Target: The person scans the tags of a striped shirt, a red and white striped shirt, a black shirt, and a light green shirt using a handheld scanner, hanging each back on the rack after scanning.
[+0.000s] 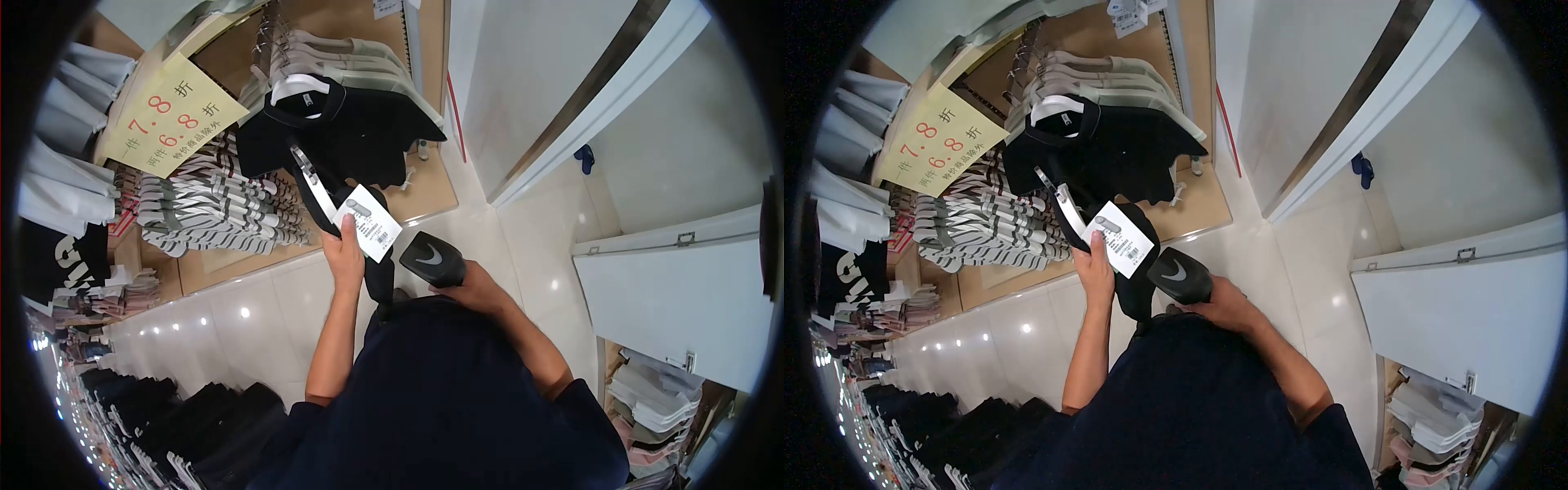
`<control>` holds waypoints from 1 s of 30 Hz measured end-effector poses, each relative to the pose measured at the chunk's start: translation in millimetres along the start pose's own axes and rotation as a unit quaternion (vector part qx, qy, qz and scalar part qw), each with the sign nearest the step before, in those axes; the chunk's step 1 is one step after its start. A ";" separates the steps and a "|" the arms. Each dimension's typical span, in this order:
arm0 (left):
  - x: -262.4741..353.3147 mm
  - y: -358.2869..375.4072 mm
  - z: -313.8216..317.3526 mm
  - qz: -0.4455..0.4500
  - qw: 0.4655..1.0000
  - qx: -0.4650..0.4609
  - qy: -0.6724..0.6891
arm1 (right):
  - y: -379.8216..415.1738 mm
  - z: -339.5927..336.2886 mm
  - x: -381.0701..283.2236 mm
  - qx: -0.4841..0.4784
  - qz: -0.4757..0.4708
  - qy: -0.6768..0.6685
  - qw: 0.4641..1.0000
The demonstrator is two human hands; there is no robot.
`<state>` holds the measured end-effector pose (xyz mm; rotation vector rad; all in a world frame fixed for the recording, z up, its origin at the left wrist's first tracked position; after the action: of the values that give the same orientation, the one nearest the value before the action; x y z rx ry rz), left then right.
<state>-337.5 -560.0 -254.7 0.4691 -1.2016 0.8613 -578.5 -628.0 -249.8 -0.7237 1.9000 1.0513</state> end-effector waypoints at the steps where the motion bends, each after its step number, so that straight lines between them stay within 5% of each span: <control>1: 0.2 2.4 5.6 -0.006 1.000 0.003 -0.008 | -3.3 -2.8 7.1 0.002 -0.029 0.008 1.000; 6: -20.6 3.7 -10.7 0.103 0.987 -0.057 -0.105 | -8.0 -27.8 37.8 0.052 -0.055 -0.006 0.997; 10: 7.2 8.3 -25.6 -0.053 0.923 -0.138 -0.355 | -2.7 -56.2 80.0 0.044 0.013 -0.042 0.998; 12: 20.6 18.8 -47.4 -0.058 0.826 -0.099 -0.552 | 1.7 -65.5 101.3 0.008 0.085 -0.077 0.993; 15: 18.0 27.5 -68.7 -0.080 0.811 -0.022 -0.579 | 3.9 -81.4 128.0 0.075 -0.001 -0.026 0.997; 19: 47.3 19.3 -34.3 0.012 0.779 0.108 -0.618 | 16.9 -91.5 159.1 0.118 -0.012 -0.054 0.991; 25: 111.8 -56.3 23.0 0.241 0.699 0.062 -0.671 | 38.6 -88.1 185.7 0.144 0.028 -0.124 0.981; 30: 150.0 -137.6 29.3 0.215 0.703 0.100 -0.670 | 46.2 -85.2 192.0 0.171 0.040 -0.144 0.974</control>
<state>-230.9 -616.0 -88.0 1.1203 -2.6656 1.0434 -741.8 -696.9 -371.6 -0.2821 1.8036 0.7971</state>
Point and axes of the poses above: each hand's wrist, its own y-axis away from the middle knuckle, its own z-axis out of the palm, x = y × z, the point moved 7 cm from there along -y, towards the middle knuckle, and after that the axes turned 13 degrees about y, right-handed, at the moved point
